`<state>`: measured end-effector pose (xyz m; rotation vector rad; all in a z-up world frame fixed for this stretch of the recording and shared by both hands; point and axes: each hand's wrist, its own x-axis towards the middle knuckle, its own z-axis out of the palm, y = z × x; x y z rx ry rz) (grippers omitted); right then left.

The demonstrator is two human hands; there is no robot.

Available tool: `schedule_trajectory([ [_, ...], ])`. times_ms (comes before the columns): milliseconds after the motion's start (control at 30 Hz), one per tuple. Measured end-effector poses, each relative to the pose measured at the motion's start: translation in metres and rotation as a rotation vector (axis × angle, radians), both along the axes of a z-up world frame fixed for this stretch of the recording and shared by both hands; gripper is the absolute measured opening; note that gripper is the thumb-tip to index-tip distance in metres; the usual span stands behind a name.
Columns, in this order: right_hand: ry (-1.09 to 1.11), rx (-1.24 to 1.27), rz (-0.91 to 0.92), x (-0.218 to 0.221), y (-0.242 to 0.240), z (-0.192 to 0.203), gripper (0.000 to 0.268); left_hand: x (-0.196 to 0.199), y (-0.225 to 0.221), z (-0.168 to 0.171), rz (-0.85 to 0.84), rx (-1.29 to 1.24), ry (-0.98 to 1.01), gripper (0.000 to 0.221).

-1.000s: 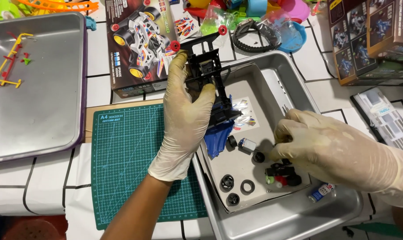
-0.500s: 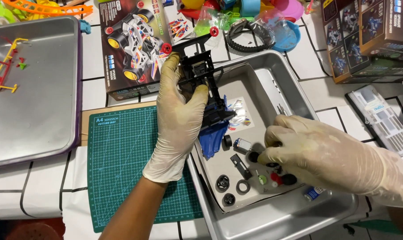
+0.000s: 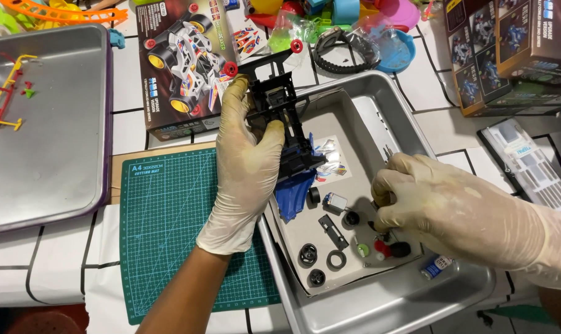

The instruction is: Assembling a miniature toy car chassis by installing gears, a motor, and various structural components.

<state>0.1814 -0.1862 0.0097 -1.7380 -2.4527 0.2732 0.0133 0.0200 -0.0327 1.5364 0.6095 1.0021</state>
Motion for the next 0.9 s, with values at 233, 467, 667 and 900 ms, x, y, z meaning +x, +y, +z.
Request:
schedule_trajectory([
  [233,-0.04,-0.049,0.056,-0.001,-0.003,-0.012,0.028,0.0,0.0,0.001,-0.031,-0.001,-0.057,0.06],
  [467,-0.033,-0.015,0.061,-0.007,0.001,-0.003,0.01,0.002,-0.001,0.002,-0.033,-0.014,-0.06,0.058],
  [667,-0.16,0.044,0.084,-0.01,-0.003,-0.012,0.014,0.003,0.0,-0.001,-0.039,-0.006,-0.094,0.06],
  [900,-0.201,0.102,0.132,-0.01,-0.002,-0.023,0.013,0.001,0.0,0.001,-0.018,-0.003,-0.027,0.06],
])
